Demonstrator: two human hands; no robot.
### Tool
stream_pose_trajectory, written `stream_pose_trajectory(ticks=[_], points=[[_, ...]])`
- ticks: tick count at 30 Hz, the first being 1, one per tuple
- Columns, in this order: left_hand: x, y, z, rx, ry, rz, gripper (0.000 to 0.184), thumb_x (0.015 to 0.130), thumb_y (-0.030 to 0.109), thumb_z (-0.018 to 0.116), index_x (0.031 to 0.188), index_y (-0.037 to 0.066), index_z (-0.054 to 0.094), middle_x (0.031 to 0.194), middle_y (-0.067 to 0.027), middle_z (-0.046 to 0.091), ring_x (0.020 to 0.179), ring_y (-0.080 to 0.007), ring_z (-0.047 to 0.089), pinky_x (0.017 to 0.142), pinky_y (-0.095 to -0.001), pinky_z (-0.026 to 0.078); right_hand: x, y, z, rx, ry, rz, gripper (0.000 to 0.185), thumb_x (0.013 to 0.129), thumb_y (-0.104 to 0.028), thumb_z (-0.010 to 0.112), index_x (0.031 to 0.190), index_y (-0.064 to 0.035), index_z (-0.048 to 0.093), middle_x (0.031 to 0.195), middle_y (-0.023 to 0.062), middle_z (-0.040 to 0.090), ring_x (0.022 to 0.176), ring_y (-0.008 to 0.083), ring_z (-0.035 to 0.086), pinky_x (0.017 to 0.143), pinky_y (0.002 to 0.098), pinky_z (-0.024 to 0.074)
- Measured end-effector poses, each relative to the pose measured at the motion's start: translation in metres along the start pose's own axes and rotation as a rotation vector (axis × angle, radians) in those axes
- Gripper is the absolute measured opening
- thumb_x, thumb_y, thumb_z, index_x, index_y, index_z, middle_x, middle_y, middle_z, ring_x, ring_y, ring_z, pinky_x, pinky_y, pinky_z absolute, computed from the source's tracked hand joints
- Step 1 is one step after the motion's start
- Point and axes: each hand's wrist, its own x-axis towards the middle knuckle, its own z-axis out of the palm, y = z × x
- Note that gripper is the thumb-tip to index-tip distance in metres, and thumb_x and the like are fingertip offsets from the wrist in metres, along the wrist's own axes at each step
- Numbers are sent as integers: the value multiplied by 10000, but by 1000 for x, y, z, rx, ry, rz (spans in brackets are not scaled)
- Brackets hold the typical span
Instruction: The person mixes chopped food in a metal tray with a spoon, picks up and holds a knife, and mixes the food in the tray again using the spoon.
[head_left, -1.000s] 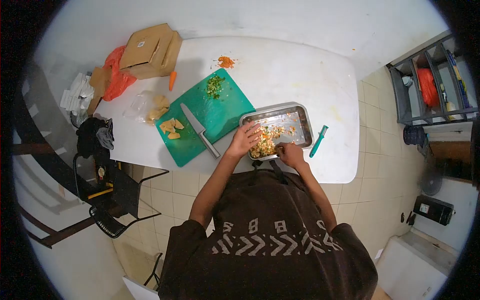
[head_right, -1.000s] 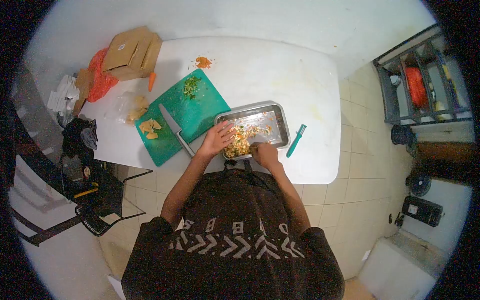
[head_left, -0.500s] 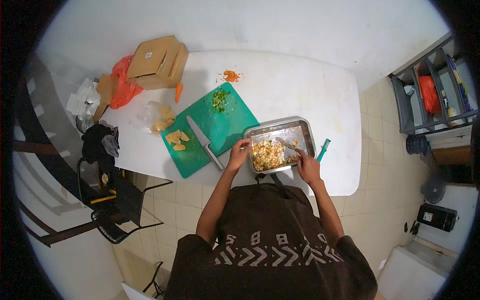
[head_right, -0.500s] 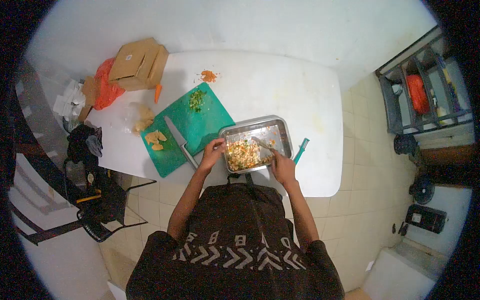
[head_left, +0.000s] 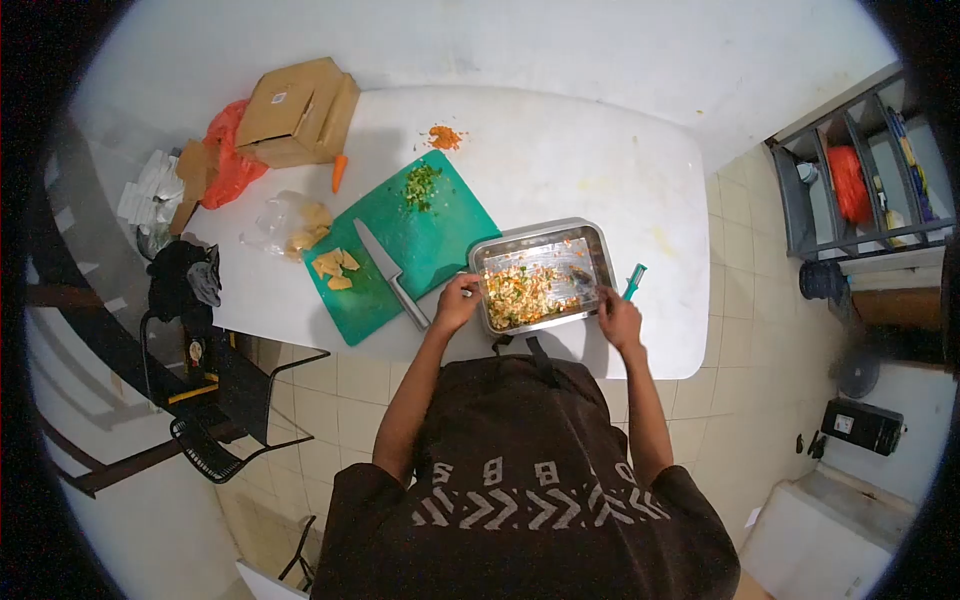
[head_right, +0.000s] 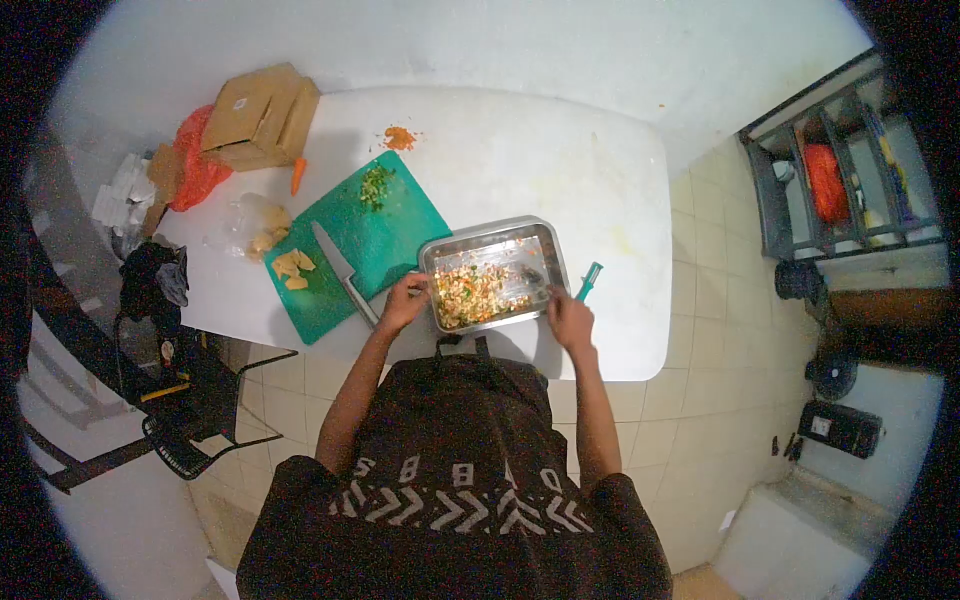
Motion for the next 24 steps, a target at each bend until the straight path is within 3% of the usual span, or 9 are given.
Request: stream_pose_trajectory(ticks=[4,6,9,11,19,21,24], points=[[2,3,-1,175,-41,-84,294,793,167,732,1047,67,623,918,-93,674,872,-247,653,784,-360,508,34,16,-44,-172,-240,-41,274,885,-280,578,1138,-200,649,820,136,696,763,350,670,683,475,534],[2,11,-4,179,-153,-230,302,768,202,753,993,73,598,934,-91,666,895,-263,650,791,-375,504,45,11,-61,-251,-355,-51,257,881,-287,569,1093,-187,674,852,139,700,793,350,673,699,472,539],[1,9,-3,273,-156,-131,338,739,202,774,980,74,575,951,-82,654,928,-255,644,803,-375,500,55,0,-74,-337,-524,-125,257,885,-299,551,1079,-205,691,897,128,705,843,345,676,724,470,541],[0,9,-1,270,-144,-135,352,728,197,783,982,79,569,956,-82,649,940,-253,640,807,-377,498,64,19,-48,-370,-558,-148,262,889,-300,539,1088,-222,691,921,119,707,865,342,676,741,468,541],[-2,-1,-2,244,-120,-54,371,711,186,800,986,98,568,950,-74,645,936,-248,641,802,-374,499,62,-13,-18,-263,-646,-281,276,901,-277,504,1105,-258,689,981,104,705,916,336,672,787,461,544],[-1,1,-2,245,-123,-101,368,708,186,806,981,103,574,944,-64,645,925,-244,643,789,-369,499,60,-23,-7,-199,-676,-277,249,893,-259,555,1092,-198,692,1004,81,715,936,302,670,787,425,539],[0,-1,-2,241,-125,-78,364,707,191,813,973,108,577,936,-58,643,914,-239,642,774,-370,497,54,-39,12,-130,-643,-374,238,904,-255,557,1088,-190,694,990,85,716,925,313,670,797,421,536]])
